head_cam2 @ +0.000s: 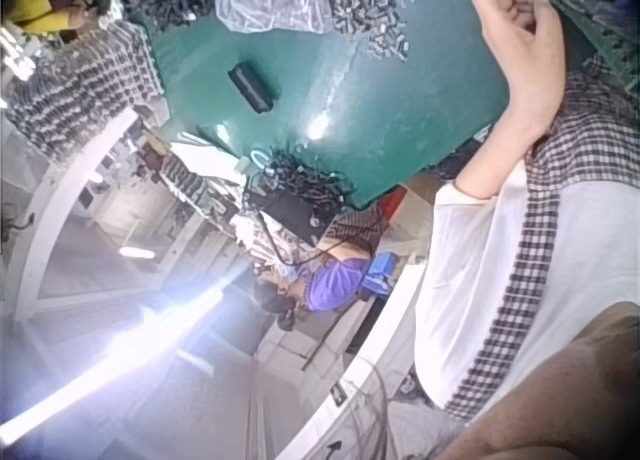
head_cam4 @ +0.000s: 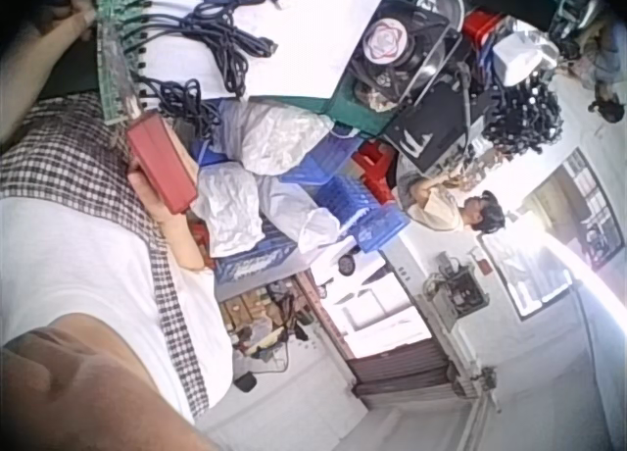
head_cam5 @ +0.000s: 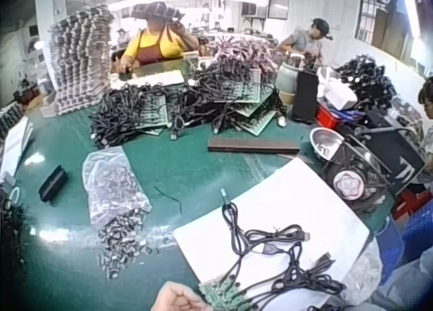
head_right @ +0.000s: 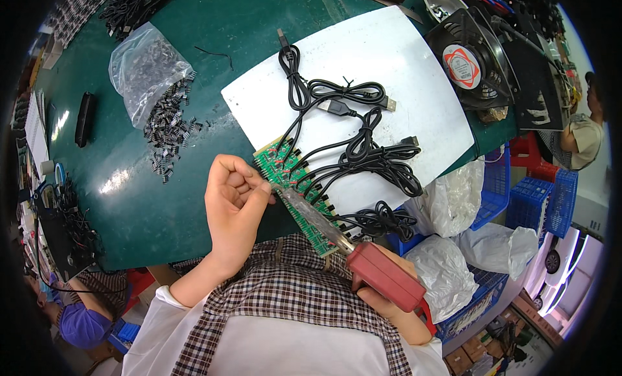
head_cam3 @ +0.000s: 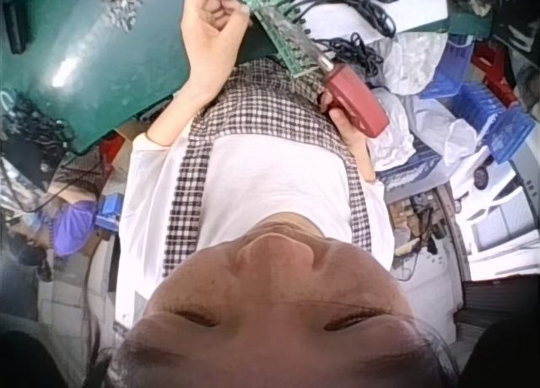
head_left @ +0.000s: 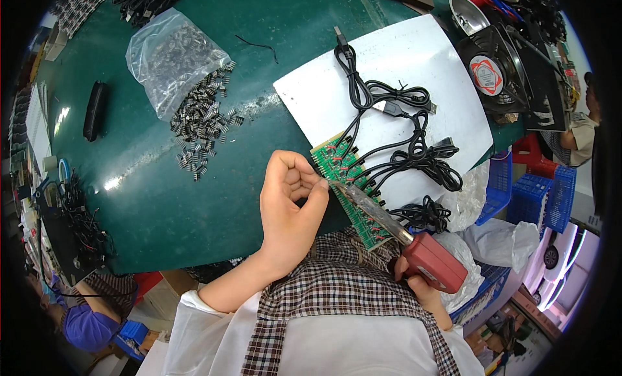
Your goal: The person picks up electronic components from the table by hand, positions them onto a circuit board, and solders them using a soldering iron.
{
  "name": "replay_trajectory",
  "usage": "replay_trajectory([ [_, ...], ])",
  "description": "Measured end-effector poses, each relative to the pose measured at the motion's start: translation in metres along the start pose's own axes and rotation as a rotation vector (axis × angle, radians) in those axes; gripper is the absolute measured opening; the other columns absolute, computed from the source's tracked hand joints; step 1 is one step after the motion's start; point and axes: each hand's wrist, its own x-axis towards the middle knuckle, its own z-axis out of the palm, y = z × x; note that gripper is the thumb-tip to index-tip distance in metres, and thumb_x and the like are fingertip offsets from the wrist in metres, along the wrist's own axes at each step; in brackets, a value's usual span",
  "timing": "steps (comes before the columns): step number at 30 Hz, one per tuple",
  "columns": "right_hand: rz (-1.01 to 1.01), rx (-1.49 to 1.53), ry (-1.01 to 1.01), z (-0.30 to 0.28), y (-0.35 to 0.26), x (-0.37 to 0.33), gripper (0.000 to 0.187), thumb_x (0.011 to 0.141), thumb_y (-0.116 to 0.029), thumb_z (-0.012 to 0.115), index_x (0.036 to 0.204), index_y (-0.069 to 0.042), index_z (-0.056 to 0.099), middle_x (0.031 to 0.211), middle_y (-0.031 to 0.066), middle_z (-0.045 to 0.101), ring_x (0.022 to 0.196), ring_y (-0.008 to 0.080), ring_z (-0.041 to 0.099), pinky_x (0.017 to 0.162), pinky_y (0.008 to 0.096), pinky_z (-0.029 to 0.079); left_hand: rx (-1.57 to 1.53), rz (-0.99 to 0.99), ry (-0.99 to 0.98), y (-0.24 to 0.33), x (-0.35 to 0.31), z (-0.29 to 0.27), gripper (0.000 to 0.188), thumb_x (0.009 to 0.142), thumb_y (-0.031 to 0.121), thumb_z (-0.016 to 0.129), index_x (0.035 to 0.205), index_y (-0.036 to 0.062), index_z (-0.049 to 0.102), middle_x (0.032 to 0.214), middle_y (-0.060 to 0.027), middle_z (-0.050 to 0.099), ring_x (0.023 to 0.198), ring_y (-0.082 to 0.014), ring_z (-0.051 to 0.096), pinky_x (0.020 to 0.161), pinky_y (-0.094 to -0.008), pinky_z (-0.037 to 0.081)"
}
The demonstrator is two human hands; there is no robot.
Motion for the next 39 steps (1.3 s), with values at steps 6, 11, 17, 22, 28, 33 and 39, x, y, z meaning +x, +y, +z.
replay_trajectory([
  [6,0.005,0.106,0.037,0.009,-0.019,0.007,0.056,0.071,-0.033,0.070,0.107,0.007,0.055,0.070,0.0059,0.061,0.062,0.0157,0.060,0.059,0.0252,0.046,0.012,0.005,-0.001,-0.001,-0.001,0.000,0.021,0.079,-0.011,0.048,0.089,0.0047,0.038,0.076,-0.0028,0.048,0.068,-0.0055,0.049,0.063,-0.0196,0.047],
  [11,-0.043,0.035,-0.008,0.006,-0.028,0.014,0.052,0.071,-0.034,0.070,0.103,0.005,0.056,0.068,0.0051,0.060,0.059,0.0142,0.059,0.057,0.0234,0.045,0.026,0.007,-0.014,0.001,-0.003,-0.005,0.021,0.080,-0.009,0.050,0.093,0.0033,0.039,0.078,-0.0040,0.050,0.069,-0.0059,0.050,0.063,-0.0199,0.047],
  [17,-0.029,0.044,0.004,0.009,-0.028,0.016,0.052,0.072,-0.035,0.069,0.102,0.005,0.055,0.070,0.0054,0.060,0.058,0.0141,0.058,0.056,0.0234,0.045,0.802,0.225,0.392,0.018,0.003,-0.054,0.029,0.075,0.000,0.062,0.101,0.0035,0.051,0.076,-0.0047,0.052,0.055,-0.0096,0.040,0.051,-0.0240,0.038],
  [22,0.008,0.109,-0.029,0.008,-0.017,0.014,0.058,0.072,-0.034,0.070,0.108,0.008,0.052,0.072,0.0055,0.060,0.059,0.0126,0.058,0.056,0.0229,0.045,1.201,0.262,0.490,0.021,0.002,-0.103,0.026,0.074,0.002,0.063,0.098,0.0013,0.053,0.079,-0.0068,0.049,0.056,-0.0150,0.040,0.056,-0.0276,0.037],
  [28,-0.040,0.080,0.028,0.013,-0.020,0.015,0.061,0.071,-0.034,0.071,0.109,0.009,0.051,0.067,0.0043,0.060,0.058,0.0110,0.056,0.053,0.0209,0.043,0.974,0.200,0.416,0.022,0.005,-0.110,0.010,0.074,0.000,0.063,0.081,-0.0011,0.056,0.074,-0.0026,0.049,0.059,-0.0090,0.039,0.055,-0.0221,0.034],
  [33,0.077,0.118,-0.043,0.013,-0.037,0.019,0.063,0.073,-0.050,0.064,0.103,0.004,0.050,0.088,0.0070,0.054,0.056,0.0136,0.049,0.050,0.0244,0.036,0.910,0.142,0.354,0.028,0.006,-0.114,0.009,0.071,-0.002,0.063,0.076,-0.0026,0.056,0.069,-0.0053,0.048,0.056,-0.0124,0.041,0.055,-0.0251,0.037],
  [39,0.076,0.183,0.018,0.020,-0.041,0.019,0.064,0.073,-0.051,0.064,0.103,0.004,0.051,0.089,0.0069,0.053,0.058,0.0132,0.050,0.051,0.0236,0.034,0.900,0.188,0.408,0.023,0.006,-0.110,0.008,0.074,-0.004,0.061,0.080,-0.0041,0.057,0.071,-0.0064,0.055,0.061,-0.0097,0.050,0.056,-0.0226,0.040],
])
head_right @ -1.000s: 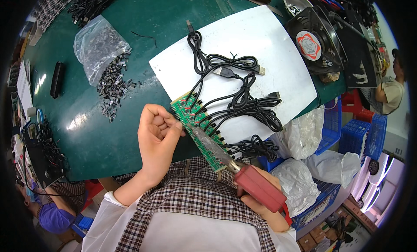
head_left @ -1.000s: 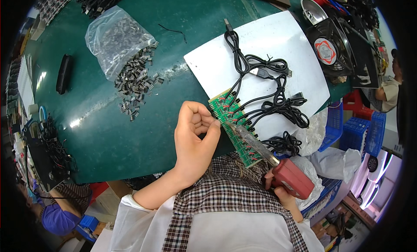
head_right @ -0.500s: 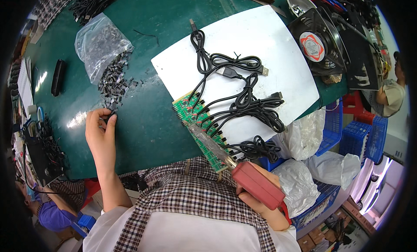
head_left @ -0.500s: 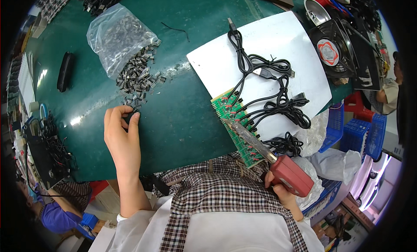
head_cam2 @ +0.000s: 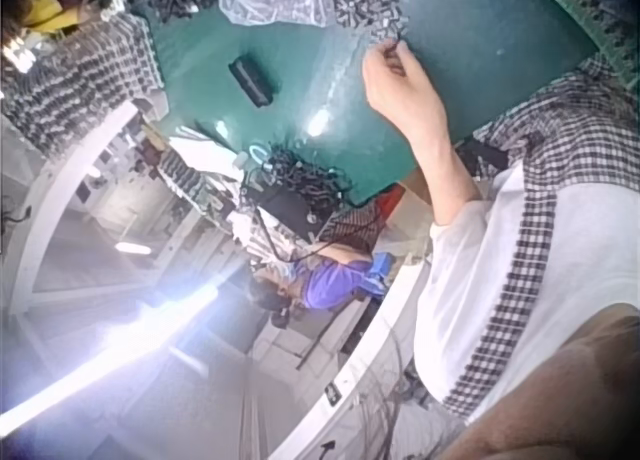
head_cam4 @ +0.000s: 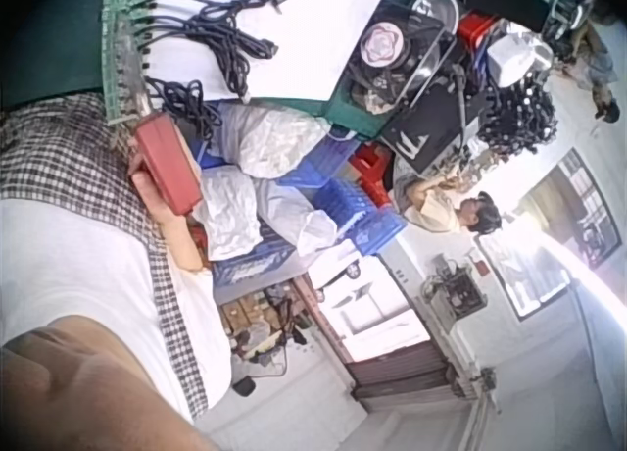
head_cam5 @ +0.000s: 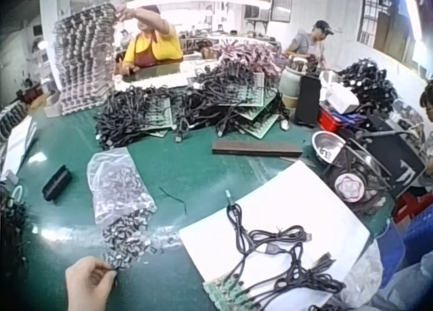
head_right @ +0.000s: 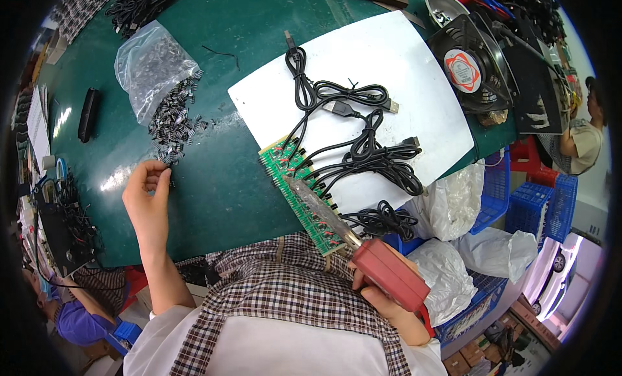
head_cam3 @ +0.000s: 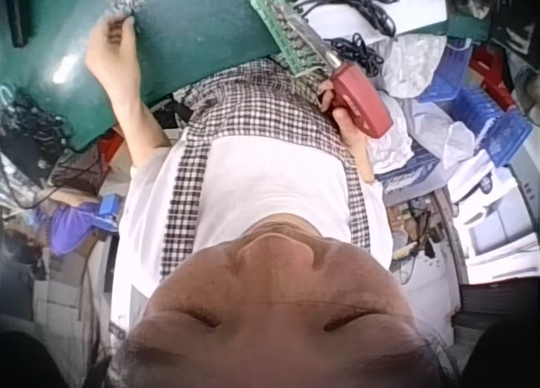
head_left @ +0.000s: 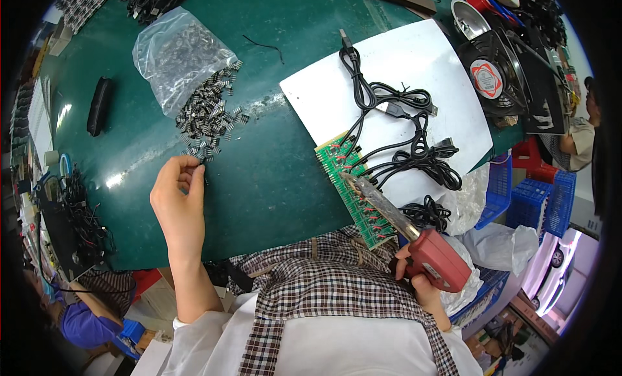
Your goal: The person picks up electronic components from the table by hand, positions them onto a circuit board, and solders them using a soldering iron.
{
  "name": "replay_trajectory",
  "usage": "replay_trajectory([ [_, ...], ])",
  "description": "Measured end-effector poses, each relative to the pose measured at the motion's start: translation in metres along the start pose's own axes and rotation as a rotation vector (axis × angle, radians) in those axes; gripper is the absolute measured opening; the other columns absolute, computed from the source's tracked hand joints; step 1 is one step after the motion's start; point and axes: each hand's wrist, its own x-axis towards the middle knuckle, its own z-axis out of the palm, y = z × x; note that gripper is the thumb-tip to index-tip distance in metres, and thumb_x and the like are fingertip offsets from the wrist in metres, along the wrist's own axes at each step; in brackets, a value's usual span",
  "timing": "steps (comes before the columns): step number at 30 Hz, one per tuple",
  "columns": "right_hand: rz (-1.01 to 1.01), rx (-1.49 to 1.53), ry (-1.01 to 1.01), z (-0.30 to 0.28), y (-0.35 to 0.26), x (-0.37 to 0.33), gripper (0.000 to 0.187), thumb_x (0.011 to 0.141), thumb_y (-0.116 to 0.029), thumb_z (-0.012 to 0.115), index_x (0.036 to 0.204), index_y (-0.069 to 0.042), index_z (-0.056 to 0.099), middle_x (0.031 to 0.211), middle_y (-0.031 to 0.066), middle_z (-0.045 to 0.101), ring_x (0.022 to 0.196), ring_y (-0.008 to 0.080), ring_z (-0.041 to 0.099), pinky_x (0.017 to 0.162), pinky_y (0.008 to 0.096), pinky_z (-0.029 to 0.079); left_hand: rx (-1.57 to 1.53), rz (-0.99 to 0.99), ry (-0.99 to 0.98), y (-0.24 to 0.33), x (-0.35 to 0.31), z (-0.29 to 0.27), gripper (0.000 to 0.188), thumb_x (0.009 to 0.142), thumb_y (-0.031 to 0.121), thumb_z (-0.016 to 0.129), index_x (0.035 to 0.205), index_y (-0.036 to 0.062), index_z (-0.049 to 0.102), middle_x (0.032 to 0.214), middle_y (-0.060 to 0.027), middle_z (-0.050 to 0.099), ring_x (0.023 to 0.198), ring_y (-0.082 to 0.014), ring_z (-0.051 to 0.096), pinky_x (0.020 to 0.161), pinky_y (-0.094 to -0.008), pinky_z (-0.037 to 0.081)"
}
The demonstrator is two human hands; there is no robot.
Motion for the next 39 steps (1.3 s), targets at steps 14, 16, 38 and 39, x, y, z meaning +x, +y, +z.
replay_trajectory([
  [14,-0.155,-0.372,-0.034,-0.023,0.030,-0.008,0.050,0.065,-0.022,0.071,0.104,0.006,0.056,0.086,0.0099,0.063,0.070,0.0210,0.063,0.065,0.0283,0.049,-0.616,-0.154,-0.291,0.021,-0.019,0.017,0.007,0.078,-0.006,0.058,0.085,-0.0079,0.061,0.083,-0.0082,0.057,0.067,-0.0126,0.058,0.063,-0.0213,0.048],
  [16,-0.147,-0.415,-0.061,-0.023,0.028,-0.008,0.049,0.065,-0.020,0.070,0.104,0.006,0.055,0.086,0.0098,0.063,0.069,0.0201,0.062,0.064,0.0275,0.049,-0.541,-0.225,-0.295,0.025,-0.021,0.020,0.007,0.078,-0.005,0.059,0.085,-0.0076,0.061,0.079,-0.0069,0.058,0.064,-0.0109,0.057,0.059,-0.0201,0.047],
  [38,-0.090,0.060,-0.026,-0.006,0.006,-0.001,0.065,0.073,-0.047,0.065,0.109,0.004,0.045,0.090,0.0118,0.056,0.054,0.0149,0.051,0.046,0.0246,0.038,0.023,0.376,-0.168,0.038,-0.027,0.034,0.017,0.070,-0.009,0.057,0.085,-0.0016,0.061,0.079,-0.0112,0.054,0.071,-0.0253,0.054,0.063,-0.0316,0.044],
  [39,-0.088,0.064,-0.033,-0.006,0.006,-0.001,0.066,0.073,-0.046,0.065,0.109,0.005,0.045,0.090,0.0119,0.056,0.054,0.0150,0.051,0.046,0.0246,0.038,0.010,0.359,-0.183,0.039,-0.027,0.032,0.016,0.071,-0.009,0.057,0.086,-0.0022,0.061,0.080,-0.0112,0.054,0.071,-0.0245,0.054,0.062,-0.0319,0.044],
])
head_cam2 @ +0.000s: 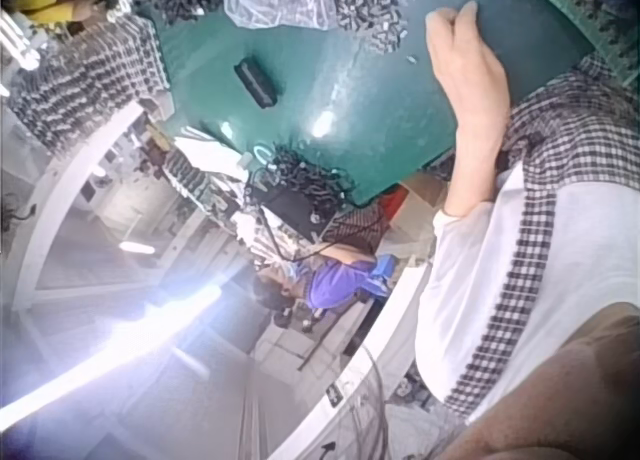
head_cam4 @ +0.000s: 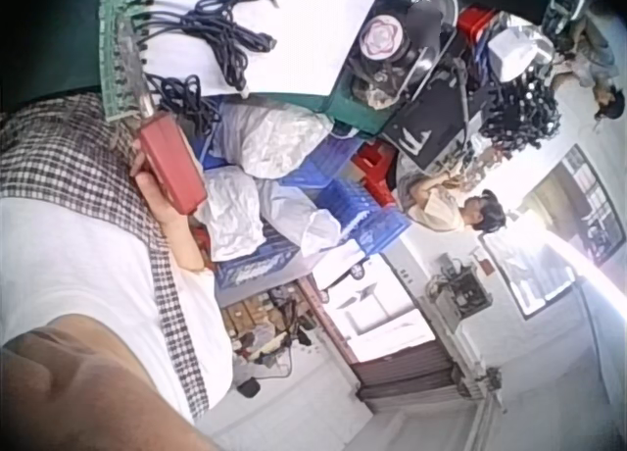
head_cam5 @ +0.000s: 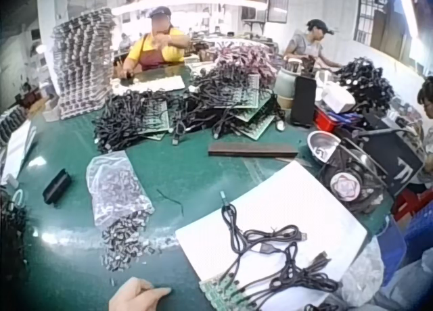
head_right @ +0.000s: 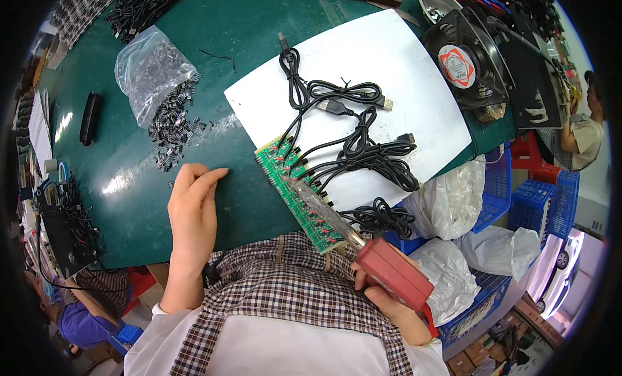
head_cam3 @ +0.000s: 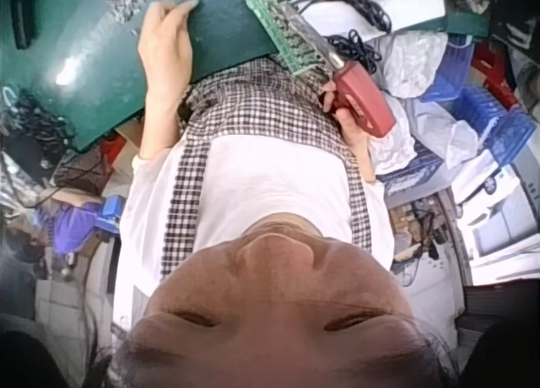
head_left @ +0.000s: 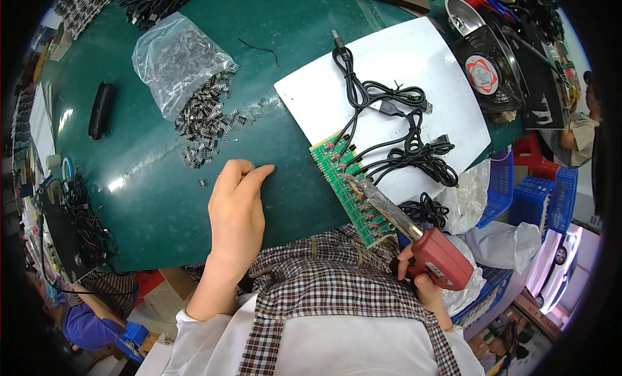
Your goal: The person picks up electronic components from the table by hand, positions them onto a circuit board, and solders them using a soldering iron.
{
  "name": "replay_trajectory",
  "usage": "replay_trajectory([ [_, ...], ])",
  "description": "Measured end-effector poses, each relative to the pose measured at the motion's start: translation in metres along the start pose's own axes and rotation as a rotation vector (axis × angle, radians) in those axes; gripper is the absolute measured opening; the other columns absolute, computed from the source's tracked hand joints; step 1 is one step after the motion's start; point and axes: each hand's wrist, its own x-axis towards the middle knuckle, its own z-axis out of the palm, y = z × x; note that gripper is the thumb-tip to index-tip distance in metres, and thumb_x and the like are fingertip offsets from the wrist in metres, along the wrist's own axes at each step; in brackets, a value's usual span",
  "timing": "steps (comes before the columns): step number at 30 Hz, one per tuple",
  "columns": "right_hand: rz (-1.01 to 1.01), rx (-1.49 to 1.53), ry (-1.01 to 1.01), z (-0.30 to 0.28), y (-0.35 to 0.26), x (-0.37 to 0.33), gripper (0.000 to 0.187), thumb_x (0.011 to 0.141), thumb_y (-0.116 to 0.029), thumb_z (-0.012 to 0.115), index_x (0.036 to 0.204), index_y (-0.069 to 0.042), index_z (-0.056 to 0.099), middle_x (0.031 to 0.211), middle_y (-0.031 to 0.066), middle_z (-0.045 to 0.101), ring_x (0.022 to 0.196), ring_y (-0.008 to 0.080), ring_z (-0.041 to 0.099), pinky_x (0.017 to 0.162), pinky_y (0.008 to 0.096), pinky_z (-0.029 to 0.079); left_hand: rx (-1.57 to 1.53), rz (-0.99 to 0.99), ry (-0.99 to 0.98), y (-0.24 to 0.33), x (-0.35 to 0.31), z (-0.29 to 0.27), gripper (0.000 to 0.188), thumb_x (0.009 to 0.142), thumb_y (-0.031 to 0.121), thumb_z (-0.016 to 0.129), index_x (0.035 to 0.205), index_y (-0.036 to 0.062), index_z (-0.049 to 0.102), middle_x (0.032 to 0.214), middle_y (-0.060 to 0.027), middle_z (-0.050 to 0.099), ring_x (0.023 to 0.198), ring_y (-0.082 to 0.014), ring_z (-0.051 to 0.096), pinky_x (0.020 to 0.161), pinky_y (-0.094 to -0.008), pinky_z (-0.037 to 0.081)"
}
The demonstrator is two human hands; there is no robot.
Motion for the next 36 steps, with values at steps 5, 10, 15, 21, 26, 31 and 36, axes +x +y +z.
replay_trajectory([
  [5,0.009,-0.001,0.012,-0.002,0.000,-0.003,0.066,0.073,-0.045,0.066,0.110,0.005,0.045,0.091,0.0125,0.056,0.054,0.0156,0.051,0.047,0.0248,0.039,-0.541,-0.226,-0.103,0.009,-0.003,-0.001,0.014,0.077,-0.009,0.054,0.089,-0.0053,0.061,0.084,-0.0105,0.058,0.075,-0.0181,0.060,0.065,-0.0267,0.048],
  [10,0.008,0.048,0.025,0.000,0.002,-0.004,0.066,0.073,-0.045,0.066,0.112,0.005,0.044,0.091,0.0129,0.056,0.054,0.0158,0.052,0.047,0.0249,0.040,-1.078,-0.569,-0.288,0.024,-0.008,0.013,0.014,0.082,-0.006,0.053,0.094,-0.0063,0.059,0.085,-0.0132,0.064,0.079,-0.0190,0.065,0.069,-0.0236,0.051],
  [15,0.003,0.066,0.037,0.000,0.003,-0.005,0.066,0.073,-0.044,0.066,0.113,0.004,0.043,0.090,0.0132,0.056,0.054,0.0155,0.051,0.047,0.0248,0.039,-1.016,-0.493,-0.326,0.035,-0.005,0.020,0.014,0.084,-0.005,0.052,0.097,-0.0049,0.052,0.085,-0.0113,0.062,0.078,-0.0167,0.063,0.070,-0.0235,0.051],
  [21,0.036,0.077,0.043,0.001,0.001,-0.006,0.066,0.072,-0.045,0.067,0.111,0.004,0.045,0.090,0.0127,0.056,0.054,0.0155,0.051,0.047,0.0247,0.039,-1.023,-0.448,-0.280,0.038,-0.003,0.027,0.021,0.083,-0.008,0.048,0.098,0.0004,0.037,0.080,-0.0096,0.058,0.074,-0.0119,0.060,0.068,-0.0237,0.050],
  [26,0.068,0.142,0.006,-0.006,0.003,-0.006,0.060,0.070,-0.035,0.071,0.108,0.006,0.048,0.090,0.0127,0.059,0.058,0.0156,0.054,0.051,0.0239,0.042,-1.024,-0.436,-0.264,0.037,-0.003,0.031,0.022,0.082,-0.009,0.047,0.099,0.0001,0.036,0.079,-0.0074,0.055,0.074,-0.0100,0.057,0.067,-0.0231,0.049],
  [31,0.113,0.069,0.039,0.001,-0.003,-0.005,0.064,0.071,-0.047,0.067,0.102,0.005,0.049,0.086,0.0105,0.055,0.057,0.0156,0.052,0.049,0.0248,0.040,-1.014,-0.415,-0.279,0.037,-0.001,0.033,0.021,0.084,-0.007,0.046,0.099,0.0032,0.036,0.080,-0.0075,0.056,0.072,-0.0107,0.056,0.067,-0.0224,0.048],
  [36,0.132,0.107,0.016,0.001,-0.003,-0.004,0.063,0.071,-0.046,0.069,0.105,0.004,0.049,0.084,0.0102,0.055,0.059,0.0152,0.052,0.051,0.0252,0.041,-1.019,-0.410,-0.285,0.036,0.000,0.033,0.021,0.084,-0.007,0.046,0.099,0.0032,0.036,0.080,-0.0074,0.055,0.072,-0.0106,0.056,0.067,-0.0224,0.048],
])
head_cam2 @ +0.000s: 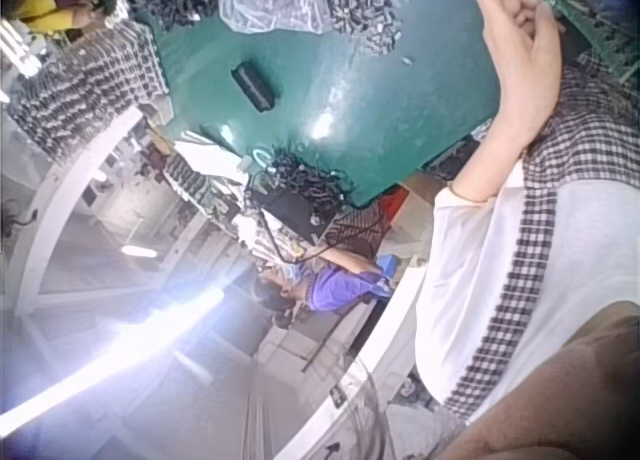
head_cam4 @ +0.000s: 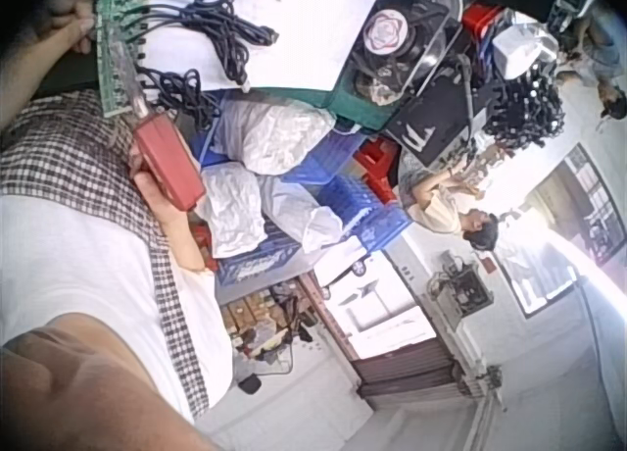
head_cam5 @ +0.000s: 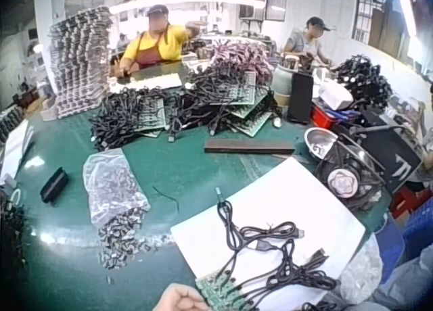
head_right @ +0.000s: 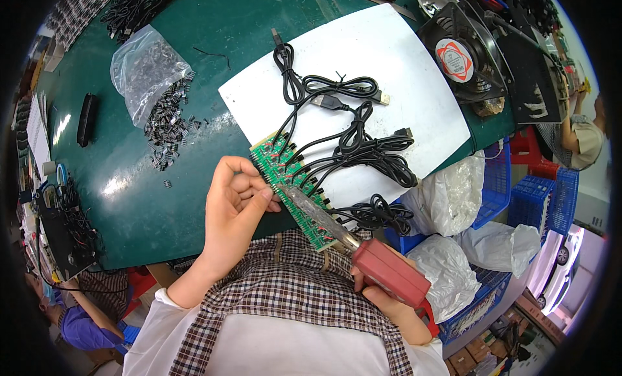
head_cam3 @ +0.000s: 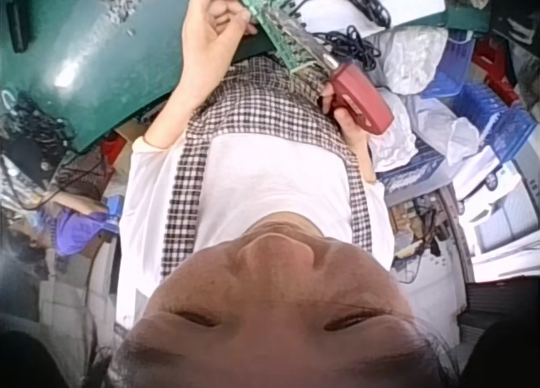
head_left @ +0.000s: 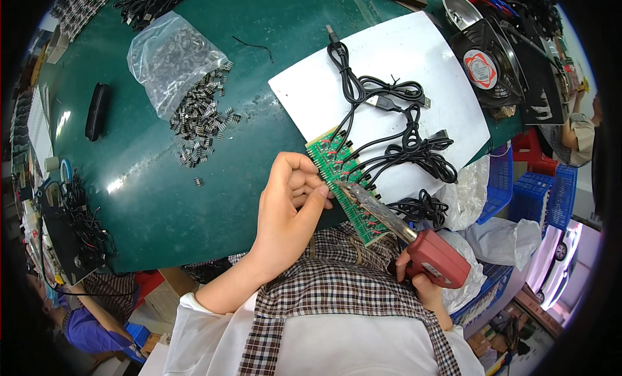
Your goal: The person picks up electronic components from the table by hand, positions them onto a circuit board, and solders them using a soldering iron.
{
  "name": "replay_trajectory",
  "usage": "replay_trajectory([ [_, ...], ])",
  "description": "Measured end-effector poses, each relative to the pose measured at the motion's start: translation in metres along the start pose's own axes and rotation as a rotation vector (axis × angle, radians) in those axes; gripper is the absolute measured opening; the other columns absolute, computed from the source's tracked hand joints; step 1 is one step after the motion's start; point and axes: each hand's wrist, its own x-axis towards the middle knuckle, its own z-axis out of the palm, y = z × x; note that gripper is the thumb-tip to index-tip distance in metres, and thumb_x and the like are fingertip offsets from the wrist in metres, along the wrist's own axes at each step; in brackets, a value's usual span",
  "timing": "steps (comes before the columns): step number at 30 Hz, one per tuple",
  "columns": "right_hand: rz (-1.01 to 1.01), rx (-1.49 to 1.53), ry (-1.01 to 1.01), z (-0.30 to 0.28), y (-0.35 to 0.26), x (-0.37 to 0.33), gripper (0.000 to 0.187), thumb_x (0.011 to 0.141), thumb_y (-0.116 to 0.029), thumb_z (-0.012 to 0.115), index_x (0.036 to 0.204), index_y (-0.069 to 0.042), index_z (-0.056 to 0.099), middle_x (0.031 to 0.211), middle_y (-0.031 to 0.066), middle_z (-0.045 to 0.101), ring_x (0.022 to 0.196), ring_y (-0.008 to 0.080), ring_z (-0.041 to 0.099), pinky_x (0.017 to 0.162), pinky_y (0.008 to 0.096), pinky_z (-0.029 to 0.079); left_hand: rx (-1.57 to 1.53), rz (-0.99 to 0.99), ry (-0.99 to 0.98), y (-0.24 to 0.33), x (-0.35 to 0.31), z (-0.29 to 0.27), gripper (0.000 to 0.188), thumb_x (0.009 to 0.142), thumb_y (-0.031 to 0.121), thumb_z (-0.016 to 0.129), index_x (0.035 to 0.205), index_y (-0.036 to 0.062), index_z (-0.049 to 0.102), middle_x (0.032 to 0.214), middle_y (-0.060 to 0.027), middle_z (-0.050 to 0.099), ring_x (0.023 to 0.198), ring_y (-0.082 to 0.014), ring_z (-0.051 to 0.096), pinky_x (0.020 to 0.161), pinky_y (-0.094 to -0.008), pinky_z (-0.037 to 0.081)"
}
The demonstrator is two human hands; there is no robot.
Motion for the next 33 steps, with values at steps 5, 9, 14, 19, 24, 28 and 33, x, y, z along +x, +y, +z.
replay_trajectory([
  [5,-0.019,0.079,0.003,-0.004,0.007,-0.002,0.064,0.069,-0.034,0.074,0.111,0.006,0.045,0.082,0.0102,0.057,0.061,0.0142,0.053,0.054,0.0232,0.042,-0.018,0.000,-0.007,-0.001,0.000,0.000,0.021,0.084,-0.008,0.045,0.099,0.0031,0.036,0.080,-0.0071,0.055,0.072,-0.0100,0.055,0.066,-0.0224,0.048],
  [9,0.029,-0.071,-0.037,-0.012,0.014,-0.006,0.063,0.072,-0.042,0.069,0.111,0.001,0.044,0.079,0.0086,0.053,0.064,0.0154,0.050,0.056,0.0257,0.040,-0.051,-0.001,0.010,-0.001,0.000,0.001,0.020,0.083,-0.009,0.045,0.098,0.0009,0.037,0.079,-0.0065,0.053,0.073,-0.0090,0.055,0.066,-0.0220,0.047],
  [14,-0.036,-0.205,-0.021,-0.024,0.032,-0.015,0.062,0.073,-0.042,0.069,0.111,0.001,0.045,0.080,0.0082,0.054,0.064,0.0152,0.050,0.056,0.0262,0.040,0.000,0.016,0.019,-0.002,0.001,0.002,0.019,0.084,-0.007,0.046,0.097,0.0035,0.037,0.079,-0.0055,0.054,0.072,-0.0092,0.054,0.064,-0.0220,0.047],
  [19,-0.064,-0.211,0.007,-0.019,0.026,-0.013,0.062,0.073,-0.042,0.068,0.110,0.002,0.045,0.081,0.0082,0.054,0.064,0.0149,0.050,0.056,0.0260,0.039,0.017,0.014,0.018,-0.002,0.001,0.002,0.019,0.083,-0.007,0.046,0.096,0.0038,0.037,0.079,-0.0048,0.053,0.072,-0.0091,0.053,0.063,-0.0217,0.047],
  [24,-0.109,-0.270,0.012,-0.027,0.034,-0.021,0.059,0.073,-0.042,0.068,0.106,0.003,0.047,0.080,0.0083,0.054,0.064,0.0148,0.050,0.058,0.0256,0.039,0.031,0.030,0.019,-0.003,0.000,0.002,0.019,0.083,-0.007,0.046,0.096,0.0040,0.037,0.079,-0.0042,0.052,0.072,-0.0088,0.053,0.063,-0.0211,0.045],
  [28,-0.081,-0.231,-0.017,-0.026,0.033,-0.019,0.057,0.073,-0.041,0.069,0.103,0.002,0.047,0.078,0.0074,0.052,0.064,0.0148,0.049,0.058,0.0255,0.039,0.015,0.032,0.028,-0.004,0.000,0.002,0.019,0.081,-0.008,0.047,0.096,0.0013,0.038,0.079,-0.0057,0.053,0.074,-0.0084,0.054,0.064,-0.0202,0.043],
  [33,-0.051,-0.221,-0.016,-0.021,0.027,-0.016,0.056,0.073,-0.040,0.069,0.102,0.002,0.047,0.078,0.0068,0.052,0.064,0.0142,0.049,0.056,0.0250,0.038,0.026,0.027,0.036,-0.004,0.000,0.002,0.019,0.081,-0.008,0.047,0.095,0.0012,0.038,0.079,-0.0056,0.053,0.073,-0.0081,0.053,0.063,-0.0201,0.043],
])
